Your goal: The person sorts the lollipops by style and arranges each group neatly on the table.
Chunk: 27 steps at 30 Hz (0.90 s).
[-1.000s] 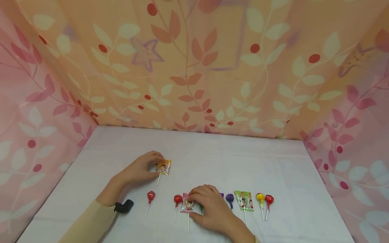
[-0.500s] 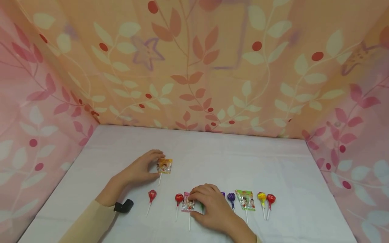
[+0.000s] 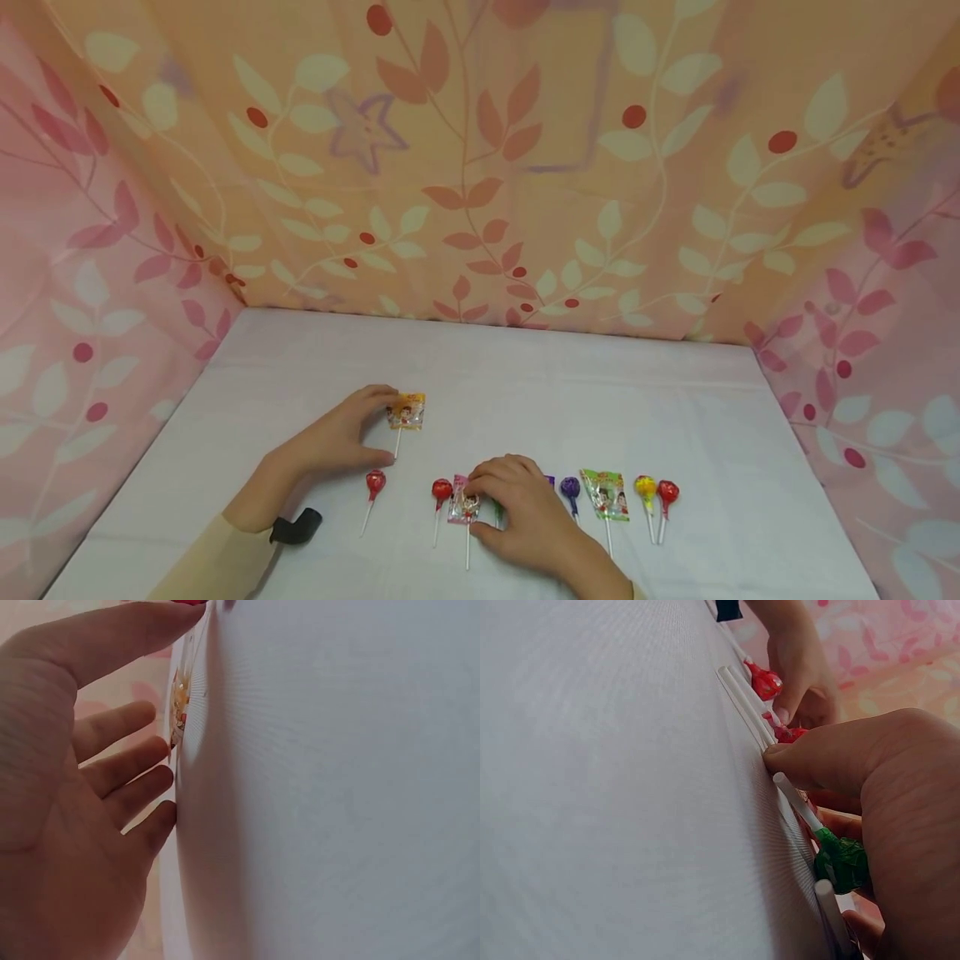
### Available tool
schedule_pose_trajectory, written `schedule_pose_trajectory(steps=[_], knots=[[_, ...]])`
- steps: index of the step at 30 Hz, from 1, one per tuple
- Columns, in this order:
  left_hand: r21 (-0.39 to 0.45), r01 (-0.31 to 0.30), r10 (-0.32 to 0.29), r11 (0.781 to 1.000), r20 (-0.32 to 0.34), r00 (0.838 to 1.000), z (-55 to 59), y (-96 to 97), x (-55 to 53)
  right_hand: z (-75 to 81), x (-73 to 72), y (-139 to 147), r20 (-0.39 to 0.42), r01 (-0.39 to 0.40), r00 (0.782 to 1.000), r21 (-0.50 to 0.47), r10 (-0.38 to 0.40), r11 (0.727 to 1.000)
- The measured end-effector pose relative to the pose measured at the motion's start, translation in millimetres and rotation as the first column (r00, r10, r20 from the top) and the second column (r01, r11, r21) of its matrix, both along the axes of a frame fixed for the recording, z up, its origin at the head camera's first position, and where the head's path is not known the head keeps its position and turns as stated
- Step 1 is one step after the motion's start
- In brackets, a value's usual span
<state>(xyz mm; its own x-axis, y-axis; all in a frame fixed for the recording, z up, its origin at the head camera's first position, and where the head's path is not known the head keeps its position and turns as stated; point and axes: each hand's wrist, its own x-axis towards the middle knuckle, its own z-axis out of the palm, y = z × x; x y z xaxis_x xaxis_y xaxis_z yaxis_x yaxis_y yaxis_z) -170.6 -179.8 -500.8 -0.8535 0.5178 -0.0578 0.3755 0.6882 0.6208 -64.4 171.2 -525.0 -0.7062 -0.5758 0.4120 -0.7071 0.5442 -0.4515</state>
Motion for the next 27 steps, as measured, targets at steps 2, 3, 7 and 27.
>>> schedule_pose_trajectory(steps=[2, 3, 7, 27], knots=[[0.0, 0.0, 0.0, 1.0, 0.015, 1.0, 0.1, -0.8, 0.8, 0.0, 0.0, -0.3, -0.001, -0.004, 1.0, -0.001, 0.004, 1.0], [-0.002, 0.0, 0.0, 1.0, 0.02, 1.0, 0.4, -1.0, 1.2, -0.1, 0.0, -0.6, -0.003, -0.005, 1.0, 0.0, 0.005, 1.0], [-0.015, 0.004, -0.003, 1.0, 0.018, 1.0, 0.3, -1.4, 1.7, -0.2, -0.2, -0.6, -0.001, -0.001, 1.0, 0.004, 0.001, 1.0], [-0.052, 0.012, -0.013, 0.999, -0.01, 1.0, 3.2, 1.9, 5.7, 2.2, 1.4, -0.4, 0.036, 0.016, 0.999, 0.027, -0.017, 1.0]])
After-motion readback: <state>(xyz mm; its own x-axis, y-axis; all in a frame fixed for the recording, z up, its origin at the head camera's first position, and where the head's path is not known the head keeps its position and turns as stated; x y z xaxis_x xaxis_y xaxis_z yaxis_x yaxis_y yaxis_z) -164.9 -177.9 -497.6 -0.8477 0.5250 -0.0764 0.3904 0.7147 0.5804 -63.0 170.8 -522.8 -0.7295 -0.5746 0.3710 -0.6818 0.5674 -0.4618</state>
